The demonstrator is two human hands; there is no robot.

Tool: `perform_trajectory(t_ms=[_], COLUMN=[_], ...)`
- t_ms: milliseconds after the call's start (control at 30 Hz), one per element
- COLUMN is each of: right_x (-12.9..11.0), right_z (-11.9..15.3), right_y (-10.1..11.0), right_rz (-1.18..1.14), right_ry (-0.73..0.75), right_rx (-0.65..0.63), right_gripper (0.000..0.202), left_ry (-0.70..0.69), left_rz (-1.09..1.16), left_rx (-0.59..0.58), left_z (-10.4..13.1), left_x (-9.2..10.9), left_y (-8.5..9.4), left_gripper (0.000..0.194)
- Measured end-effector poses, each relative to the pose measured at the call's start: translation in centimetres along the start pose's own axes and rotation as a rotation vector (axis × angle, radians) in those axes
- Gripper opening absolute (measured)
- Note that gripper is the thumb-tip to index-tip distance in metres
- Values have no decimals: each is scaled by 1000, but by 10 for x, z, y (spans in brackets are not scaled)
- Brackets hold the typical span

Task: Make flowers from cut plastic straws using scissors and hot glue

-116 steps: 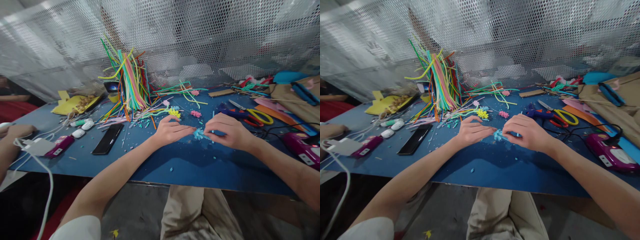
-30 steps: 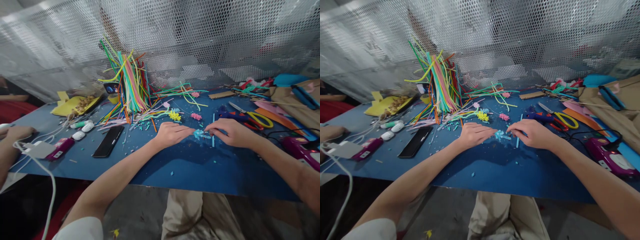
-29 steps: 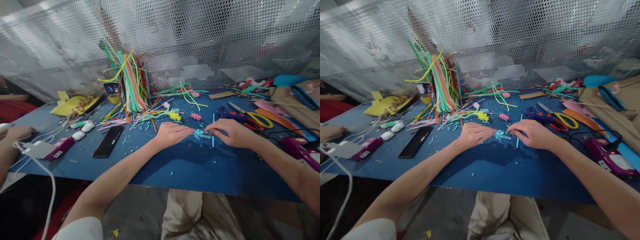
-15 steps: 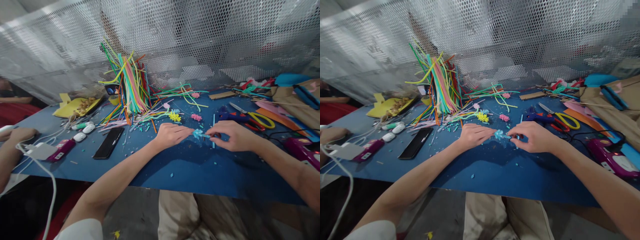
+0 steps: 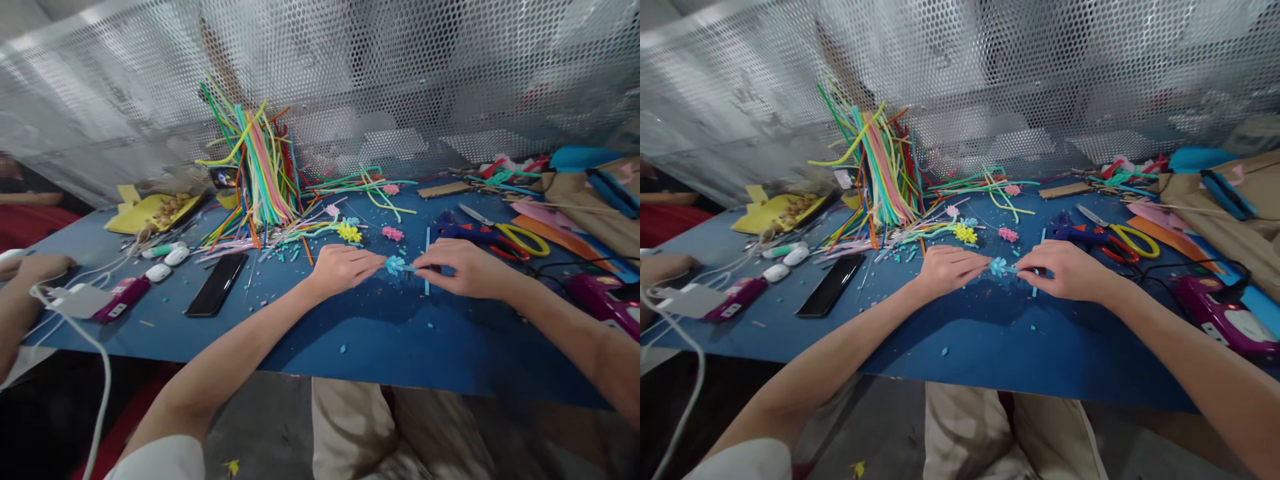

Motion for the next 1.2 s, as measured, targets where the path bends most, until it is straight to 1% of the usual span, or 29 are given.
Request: perform_trajectory(t_ms=[100,333,567,767,1067,1200], right_x=[1,-1,-3,-3,-6,-5], right_z=[1,-1,-2,-2,-3,-2], right_y=[-2,-1,-1,1,-1,-3], right_rz=[-1,32,31,38,28,25], right_ry=[4,25,16,10,20,13], right_rx=[-12,-23,-37,-5,-10,-26], right_gripper=[15,18,19,16,13,13], left_ry=[16,73,98,115,86,83], left_rz=[10,79,120,128,137,150], left_rx=[6,-24,-34,-44,3,3], left_z=[-1,-1,1,2,-4,-3], left_x=[0,-3,-5,-6,-2,-3], left_y=[0,-2,-5,-6,3,2], left_gripper=[17,19,19,20,18,13])
Point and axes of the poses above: each hand's wrist, its own z-axis away from the middle knuckle, its own y-axis out of the back of the hand, x = y × z, the point moved 7 cm from there along -z, towards the middle knuckle, and after that the axes turned 12 degrees about y, right-handed, at the moved point
